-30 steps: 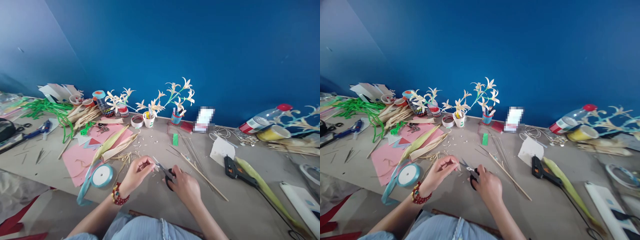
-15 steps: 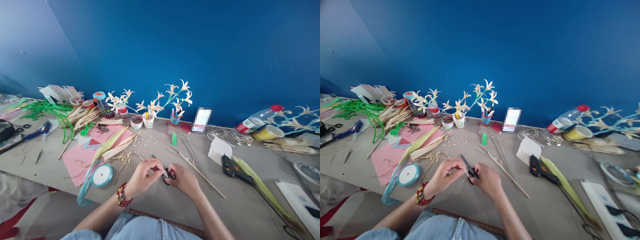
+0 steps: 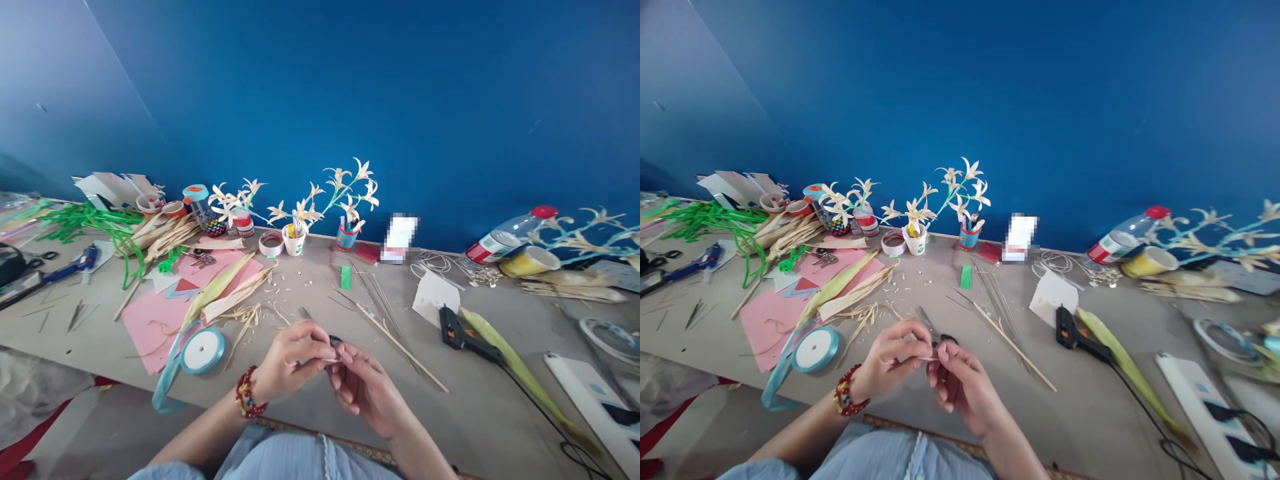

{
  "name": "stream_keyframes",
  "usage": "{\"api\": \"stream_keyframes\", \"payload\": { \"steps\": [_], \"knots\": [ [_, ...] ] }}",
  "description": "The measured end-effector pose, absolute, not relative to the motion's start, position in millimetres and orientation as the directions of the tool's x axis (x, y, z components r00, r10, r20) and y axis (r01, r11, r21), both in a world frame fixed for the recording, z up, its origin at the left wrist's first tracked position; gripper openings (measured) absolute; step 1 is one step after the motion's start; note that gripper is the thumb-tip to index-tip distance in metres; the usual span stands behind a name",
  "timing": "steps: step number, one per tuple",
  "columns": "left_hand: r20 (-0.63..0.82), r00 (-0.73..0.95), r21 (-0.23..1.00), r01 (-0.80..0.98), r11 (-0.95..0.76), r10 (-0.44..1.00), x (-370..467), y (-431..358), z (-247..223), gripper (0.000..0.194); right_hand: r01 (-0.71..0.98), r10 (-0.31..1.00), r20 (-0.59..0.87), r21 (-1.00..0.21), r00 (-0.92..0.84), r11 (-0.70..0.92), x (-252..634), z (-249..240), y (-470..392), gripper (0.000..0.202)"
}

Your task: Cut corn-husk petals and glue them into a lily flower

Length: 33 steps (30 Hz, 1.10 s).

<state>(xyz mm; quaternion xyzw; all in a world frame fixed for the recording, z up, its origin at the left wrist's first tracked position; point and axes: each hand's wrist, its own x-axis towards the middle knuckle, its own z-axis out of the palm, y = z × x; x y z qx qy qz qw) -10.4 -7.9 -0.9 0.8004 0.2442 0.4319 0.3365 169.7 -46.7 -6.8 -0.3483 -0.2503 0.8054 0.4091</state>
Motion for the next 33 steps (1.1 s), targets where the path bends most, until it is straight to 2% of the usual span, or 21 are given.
{"api": "stream_keyframes", "payload": {
  "steps": [3,5,7,10,13,18,25,28,33],
  "knots": [
    [0.559,0.539,0.7,0.1,-0.707,0.63,-12.7,-8.2,-1.4,0.023,-0.512,0.822,-0.35,-0.653,-0.45,-0.558,171.4,-4.4,-46.9,0.034],
    [0.532,0.527,0.738,0.096,-0.668,0.663,-12.6,-9.2,0.1,0.026,-0.507,0.836,-0.345,-0.674,-0.427,-0.537,173.5,-2.0,-46.4,0.033],
    [0.464,0.469,0.825,0.079,-0.559,0.752,-11.3,-10.9,2.3,0.024,-0.482,0.868,-0.339,-0.729,-0.363,-0.486,175.6,0.4,-46.1,0.033],
    [0.292,0.41,0.951,-0.026,-0.309,0.864,-7.9,-14.3,4.2,0.026,-0.402,0.919,-0.297,-0.832,-0.258,-0.382,177.9,0.9,-46.5,0.031],
    [0.154,0.423,0.982,-0.166,-0.091,0.893,-2.5,-17.4,4.3,0.031,-0.303,0.95,-0.237,-0.907,-0.204,-0.292,178.8,-2.6,-47.0,0.03],
    [-0.002,0.417,0.93,-0.334,0.155,0.909,7.6,-19.4,4.3,0.02,-0.208,0.963,-0.194,-0.95,-0.185,-0.231,178.7,-7.3,-47.3,0.033],
    [-0.166,0.473,0.743,-0.517,0.425,0.865,13.3,-20.9,-0.5,0.015,-0.291,0.973,-0.151,-0.936,-0.175,-0.197,176.3,-12.7,-51.8,0.027],
    [-0.165,0.478,0.692,-0.567,0.447,0.863,15.9,-23.2,-2.1,0.017,-0.326,0.975,-0.154,-0.924,-0.159,-0.2,174.9,-15.1,-52.1,0.026],
    [-0.119,0.377,0.785,-0.531,0.319,0.919,17.4,-25.3,-3.7,0.015,-0.284,0.985,-0.143,-0.944,-0.101,-0.166,173.6,-14.6,-49.8,0.024]
  ]
}}
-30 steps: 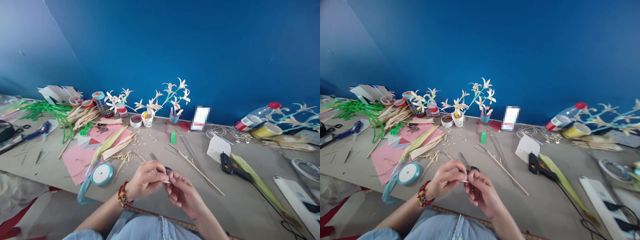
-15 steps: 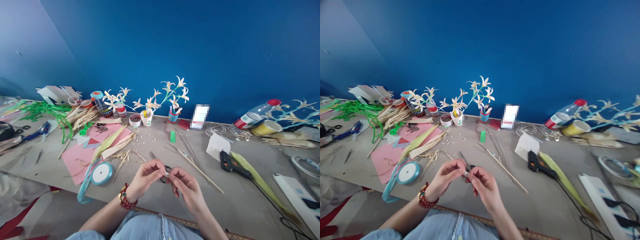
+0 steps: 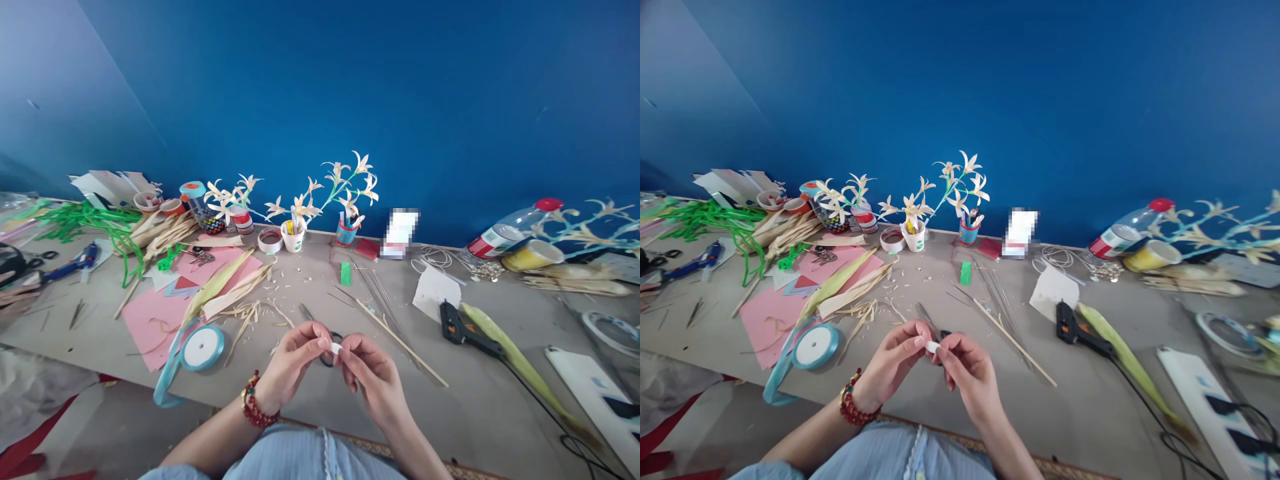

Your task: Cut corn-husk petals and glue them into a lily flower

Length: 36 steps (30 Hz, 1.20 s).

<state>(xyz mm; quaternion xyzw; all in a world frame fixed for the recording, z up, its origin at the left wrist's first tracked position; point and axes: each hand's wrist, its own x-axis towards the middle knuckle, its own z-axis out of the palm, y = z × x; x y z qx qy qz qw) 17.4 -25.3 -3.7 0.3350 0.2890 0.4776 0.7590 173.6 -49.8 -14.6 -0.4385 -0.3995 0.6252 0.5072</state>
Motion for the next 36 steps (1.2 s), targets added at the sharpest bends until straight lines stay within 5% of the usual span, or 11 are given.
{"api": "stream_keyframes", "payload": {
  "steps": [5,9,15,25,33,36],
  "knots": [
    [-0.075,0.346,0.835,-0.491,0.249,0.935,12.3,-20.9,0.4,0.032,-0.236,0.984,-0.152,-0.957,-0.095,-0.171,174.7,-14.9,-48.2,0.026],
    [-0.116,0.382,0.89,-0.369,0.266,0.917,9.5,-18.8,1.9,0.021,-0.205,0.98,-0.167,-0.961,-0.112,-0.187,176.4,-16.3,-47.9,0.027],
    [-0.213,0.41,0.745,-0.519,0.419,0.887,10.9,-19.7,-7.0,0.021,-0.401,0.965,-0.203,-0.88,-0.167,-0.255,179.3,-15.7,-50.2,0.028],
    [0.038,0.441,0.898,-0.409,0.163,0.897,13.9,-29.2,-14.6,0.014,-0.6,0.866,-0.29,-0.629,-0.408,-0.494,169.5,-26.3,-52.1,0.029],
    [0.121,0.428,0.916,-0.397,0.066,0.896,14.4,-28.1,-11.3,0.011,-0.567,0.811,-0.314,-0.591,-0.494,-0.574,170.0,-28.0,-55.5,0.029],
    [0.125,0.433,0.922,-0.383,0.056,0.893,13.3,-28.6,-12.1,0.015,-0.505,0.838,-0.331,-0.68,-0.435,-0.531,171.0,-27.5,-57.0,0.031]
  ]
}}
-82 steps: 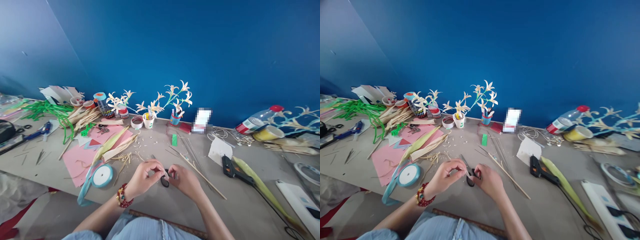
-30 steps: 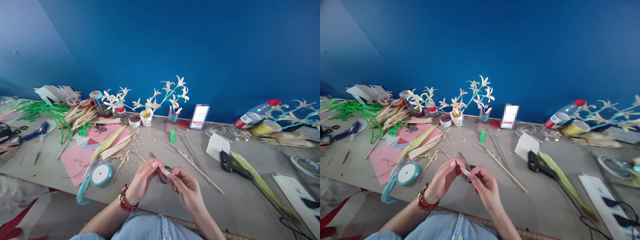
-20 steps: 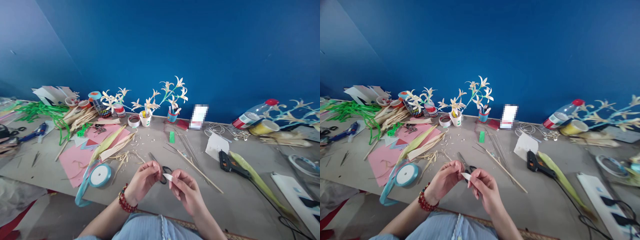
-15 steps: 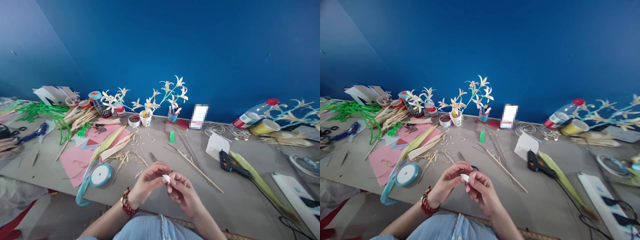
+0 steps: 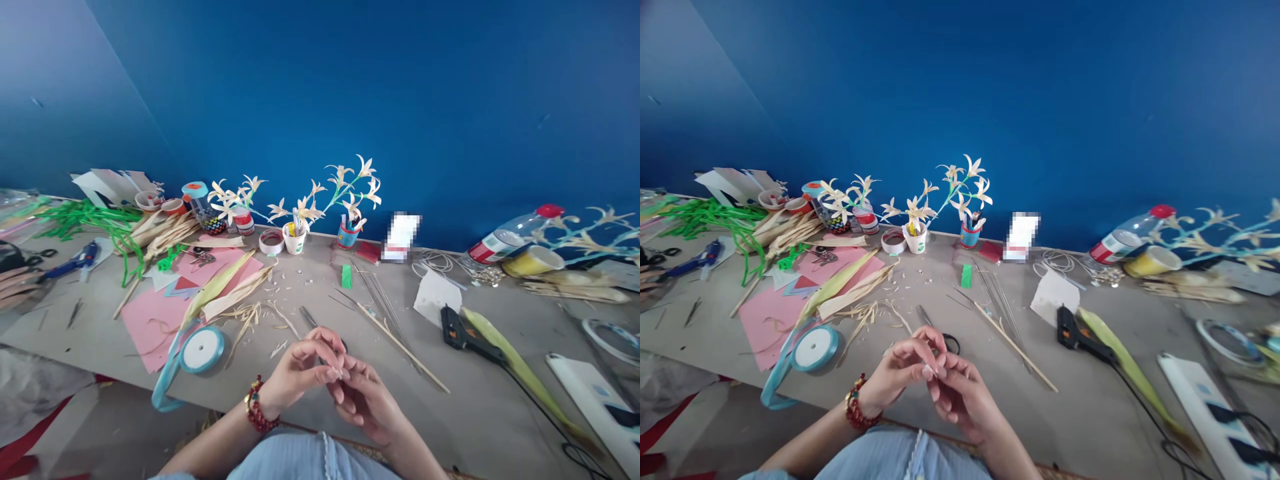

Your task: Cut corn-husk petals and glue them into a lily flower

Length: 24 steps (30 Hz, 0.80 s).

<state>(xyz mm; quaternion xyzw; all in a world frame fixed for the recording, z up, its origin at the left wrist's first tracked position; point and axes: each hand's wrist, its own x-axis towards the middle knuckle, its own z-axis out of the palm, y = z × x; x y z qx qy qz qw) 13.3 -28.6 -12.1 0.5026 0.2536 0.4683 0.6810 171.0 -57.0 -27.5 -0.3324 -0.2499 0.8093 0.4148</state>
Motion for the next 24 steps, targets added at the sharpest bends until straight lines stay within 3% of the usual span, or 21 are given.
{"api": "stream_keyframes", "payload": {
  "steps": [2,5,8,10,12,16,19,22,24],
  "knots": [
    [0.132,0.405,0.946,-0.323,0.006,0.905,12.1,-28.3,-12.7,0.014,-0.393,0.91,-0.286,-0.832,-0.3,-0.391,173.4,-25.1,-57.1,0.03],
    [0.141,0.334,0.99,-0.056,-0.129,0.932,11.1,-26.9,-11.7,0.01,-0.07,0.993,-0.075,-0.994,-0.089,-0.081,178.0,-19.8,-56.1,0.024],
    [0.084,0.348,0.969,0.19,-0.158,0.934,12.3,-25.8,-8.3,0.008,0.197,0.996,0.085,-0.976,-0.039,0.091,179.4,-16.6,-54.0,0.015],
    [0.053,0.366,0.956,0.251,-0.153,0.929,13.8,-25.5,-6.2,0.009,0.291,0.988,0.15,-0.944,-0.047,0.157,178.2,-16.4,-52.3,0.008],
    [0.042,0.367,0.953,0.265,-0.147,0.929,15.1,-25.5,-5.5,0.009,0.334,0.978,0.202,-0.92,-0.047,0.206,176.7,-17.4,-51.4,0.013],
    [-0.018,0.359,0.973,0.223,-0.067,0.933,16.1,-24.8,-10.2,0.011,0.302,0.979,0.201,-0.936,0.034,0.182,177.1,-22.5,-52.3,0.013],
    [-0.113,0.378,0.993,0.008,0.119,0.919,16.7,-24.0,-15.7,0.021,0.17,0.99,0.091,-0.983,0.104,0.072,180.5,-28.5,-52.7,0.014],
    [-0.239,0.423,0.885,-0.276,0.375,0.874,18.3,-23.4,-19.8,0.03,-0.019,0.993,-0.017,-1.0,0.115,-0.015,183.1,-31.5,-50.6,0.019],
    [-0.312,0.513,0.765,-0.363,0.532,0.799,19.4,-22.8,-22.3,0.032,-0.134,0.996,-0.036,-0.991,0.086,-0.024,183.1,-30.3,-48.5,0.019]
  ]
}}
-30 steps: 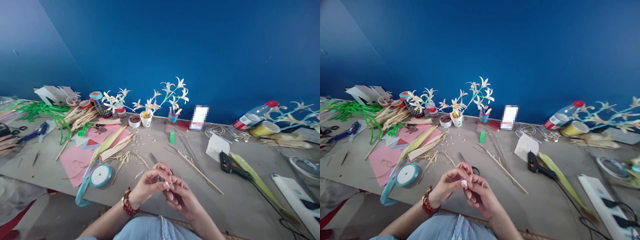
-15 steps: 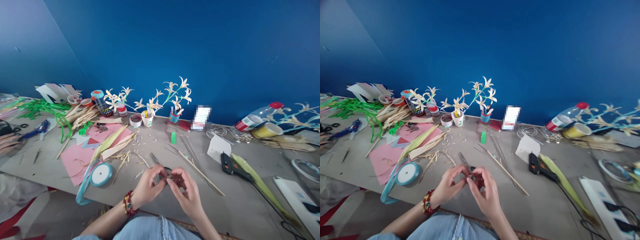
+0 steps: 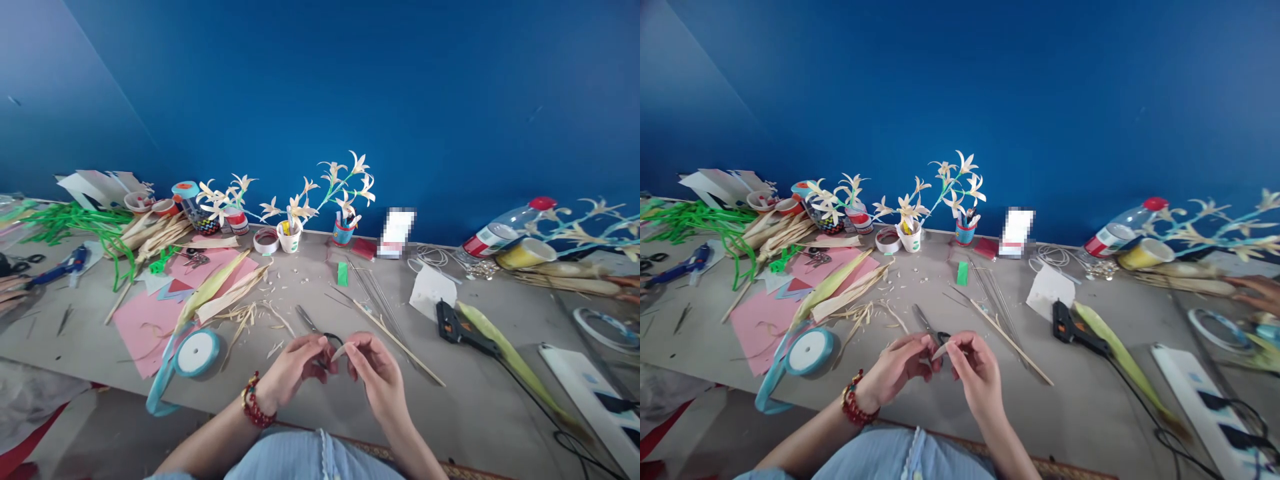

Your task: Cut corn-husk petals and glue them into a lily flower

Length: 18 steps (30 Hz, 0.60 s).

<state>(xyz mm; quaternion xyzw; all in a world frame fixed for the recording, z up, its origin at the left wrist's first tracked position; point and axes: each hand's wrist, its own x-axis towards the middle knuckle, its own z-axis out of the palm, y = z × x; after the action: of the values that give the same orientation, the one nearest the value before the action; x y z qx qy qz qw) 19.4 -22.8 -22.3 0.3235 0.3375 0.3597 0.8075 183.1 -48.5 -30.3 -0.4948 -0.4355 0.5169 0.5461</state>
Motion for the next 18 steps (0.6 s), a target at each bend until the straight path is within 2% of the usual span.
{"api": "stream_keyframes", "payload": {
  "steps": [3,5,8,10,13,16,18],
  "knots": [
    [-0.382,0.697,0.578,-0.331,0.746,0.606,19.6,-21.4,-25.7,0.033,-0.3,1.0,0.005,-0.954,-0.015,0.001,181.8,-27.0,-46.0,0.015],
    [-0.398,0.761,0.46,-0.317,0.829,0.512,18.3,-20.0,-26.7,0.027,-0.372,0.995,0.06,-0.928,-0.074,0.028,181.8,-26.8,-45.1,0.011],
    [-0.395,0.801,0.325,-0.335,0.884,0.449,15.3,-18.0,-24.8,0.016,-0.321,0.984,0.158,-0.939,-0.077,0.126,184.1,-30.4,-44.4,0.005],
    [-0.388,0.818,0.292,-0.329,0.898,0.426,13.7,-17.6,-22.6,0.013,-0.225,0.971,0.231,-0.951,-0.067,0.211,187.3,-32.9,-43.5,0.006],
    [-0.395,0.778,0.357,-0.36,0.862,0.488,12.8,-18.9,-21.1,0.012,-0.046,0.946,0.31,-0.951,-0.093,0.307,198.5,-33.2,-39.9,0.007],
    [-0.39,0.597,0.614,-0.4,0.681,0.702,12.4,-20.4,-20.8,0.015,0.317,0.941,0.33,-0.887,-0.071,0.335,225.0,-31.9,-34.4,0.012],
    [-0.335,0.456,0.79,-0.341,0.51,0.824,11.6,-20.0,-19.5,0.019,0.632,0.937,0.348,-0.729,0.009,0.265,249.4,-34.4,-31.9,0.014]
  ]
}}
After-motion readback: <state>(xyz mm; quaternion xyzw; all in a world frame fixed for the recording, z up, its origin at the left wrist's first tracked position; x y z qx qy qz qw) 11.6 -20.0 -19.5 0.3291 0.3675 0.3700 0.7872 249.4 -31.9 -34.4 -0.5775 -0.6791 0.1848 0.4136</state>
